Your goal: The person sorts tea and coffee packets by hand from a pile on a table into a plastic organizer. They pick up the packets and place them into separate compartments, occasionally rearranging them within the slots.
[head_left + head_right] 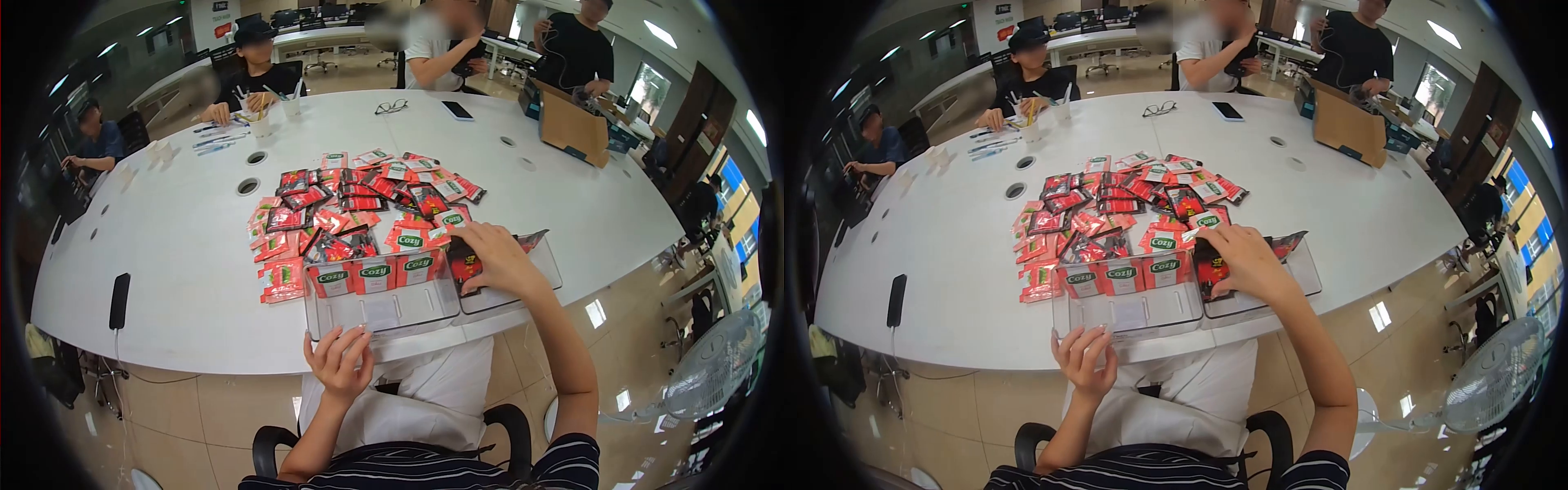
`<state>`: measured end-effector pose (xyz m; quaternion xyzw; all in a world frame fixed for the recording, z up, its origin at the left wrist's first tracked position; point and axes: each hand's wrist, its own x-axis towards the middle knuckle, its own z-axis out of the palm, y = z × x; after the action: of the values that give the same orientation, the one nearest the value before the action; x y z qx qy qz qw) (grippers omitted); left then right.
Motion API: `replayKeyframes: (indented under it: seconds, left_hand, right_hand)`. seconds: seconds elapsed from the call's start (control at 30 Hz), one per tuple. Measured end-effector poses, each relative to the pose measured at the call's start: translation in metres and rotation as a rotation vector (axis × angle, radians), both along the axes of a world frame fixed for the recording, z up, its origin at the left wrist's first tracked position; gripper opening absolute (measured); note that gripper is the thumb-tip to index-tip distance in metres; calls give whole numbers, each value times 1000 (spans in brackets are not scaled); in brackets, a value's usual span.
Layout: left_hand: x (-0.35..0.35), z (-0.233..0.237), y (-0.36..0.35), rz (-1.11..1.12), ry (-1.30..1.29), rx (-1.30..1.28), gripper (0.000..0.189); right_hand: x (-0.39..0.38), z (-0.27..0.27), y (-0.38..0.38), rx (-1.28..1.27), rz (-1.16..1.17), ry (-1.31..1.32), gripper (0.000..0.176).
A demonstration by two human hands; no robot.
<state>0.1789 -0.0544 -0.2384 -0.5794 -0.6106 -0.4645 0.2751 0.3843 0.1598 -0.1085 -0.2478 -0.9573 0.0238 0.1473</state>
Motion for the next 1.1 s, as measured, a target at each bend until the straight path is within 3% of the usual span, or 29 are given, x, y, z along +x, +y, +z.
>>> replayKeyframes:
  seconds: [0.1, 0.3, 0.4, 0.53, 0.6, 0.9, 1.1]
  left_hand:
    - [-1, -2, 1, -7, -3, 5, 34]
    - [0, -1, 1, 5, 8, -4, 33]
    - [1, -3, 2, 37, -3, -6, 32]
    - [1, -2, 1, 37, -2, -9, 32]
    - [1, -2, 1, 21, 8, -6, 34]
    - [-1, -1, 3, 1, 15, 11, 35]
    - [-1, -3, 4, 3, 19, 20, 34]
  right_hand:
    - [3, 10, -11, -33, -21, 71, 95]
    - [25, 17, -30, 7, -117, 298, 75]
    - [33, 6, -41, 77, -201, 497, 49]
    - [42, -13, -51, -252, -134, 427, 18]
    - [38, -20, -54, -486, -40, 258, 18]
    - [23, -8, -54, -514, -140, -90, 35]
    - [27, -9, -58, -598, -91, 35, 34]
